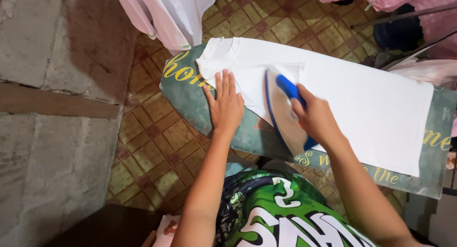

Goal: The person irons a white t-shirt on an ironing board using a blue and white iron. They repeatedly smooth the fabric, adjust the shirt's position, and flip it over to iron different sections until the garment appears wrinkle-free.

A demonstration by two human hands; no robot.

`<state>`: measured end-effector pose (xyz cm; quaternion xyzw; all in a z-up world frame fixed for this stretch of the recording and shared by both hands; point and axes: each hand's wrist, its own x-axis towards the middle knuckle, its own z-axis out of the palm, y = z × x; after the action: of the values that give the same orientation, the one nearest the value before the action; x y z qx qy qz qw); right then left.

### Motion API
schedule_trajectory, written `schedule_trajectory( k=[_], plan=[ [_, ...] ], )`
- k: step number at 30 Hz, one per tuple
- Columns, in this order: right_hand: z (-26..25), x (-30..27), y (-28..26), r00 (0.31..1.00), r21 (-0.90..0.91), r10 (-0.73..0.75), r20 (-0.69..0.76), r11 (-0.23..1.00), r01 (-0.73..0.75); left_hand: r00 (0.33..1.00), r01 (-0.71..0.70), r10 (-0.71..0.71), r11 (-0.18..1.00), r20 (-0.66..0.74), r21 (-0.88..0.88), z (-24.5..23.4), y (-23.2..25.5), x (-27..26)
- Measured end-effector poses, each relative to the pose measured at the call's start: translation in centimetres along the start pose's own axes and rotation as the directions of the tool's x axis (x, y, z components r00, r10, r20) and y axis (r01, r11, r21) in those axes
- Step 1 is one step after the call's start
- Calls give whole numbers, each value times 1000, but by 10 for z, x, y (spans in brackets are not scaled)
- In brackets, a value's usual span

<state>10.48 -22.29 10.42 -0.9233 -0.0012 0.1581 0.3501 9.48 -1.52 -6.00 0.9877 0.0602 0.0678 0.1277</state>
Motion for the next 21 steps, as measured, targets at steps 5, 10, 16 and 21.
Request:
schedule_trajectory(
  k=[5, 10, 16, 21],
  plan=[
    [1, -17, 14, 995, 31, 80, -51, 996, -79, 999, -20, 20, 1000, -35, -8, 1, -1, 0],
    [10, 24, 3, 996, 28, -6, -89, 1000, 9, 999, -24, 24, 1000, -22, 6, 1, -1, 1],
    [10, 37, -12, 995, 30, 54, -85, 998, -51, 1000, -19, 19, 1000, -11, 7, -1, -2, 2],
    [5, -8, 1, 986, 17, 124, -112, 992, -123, 1000, -17, 17, 1000, -5, 0, 0, -3, 1]
  ],
)
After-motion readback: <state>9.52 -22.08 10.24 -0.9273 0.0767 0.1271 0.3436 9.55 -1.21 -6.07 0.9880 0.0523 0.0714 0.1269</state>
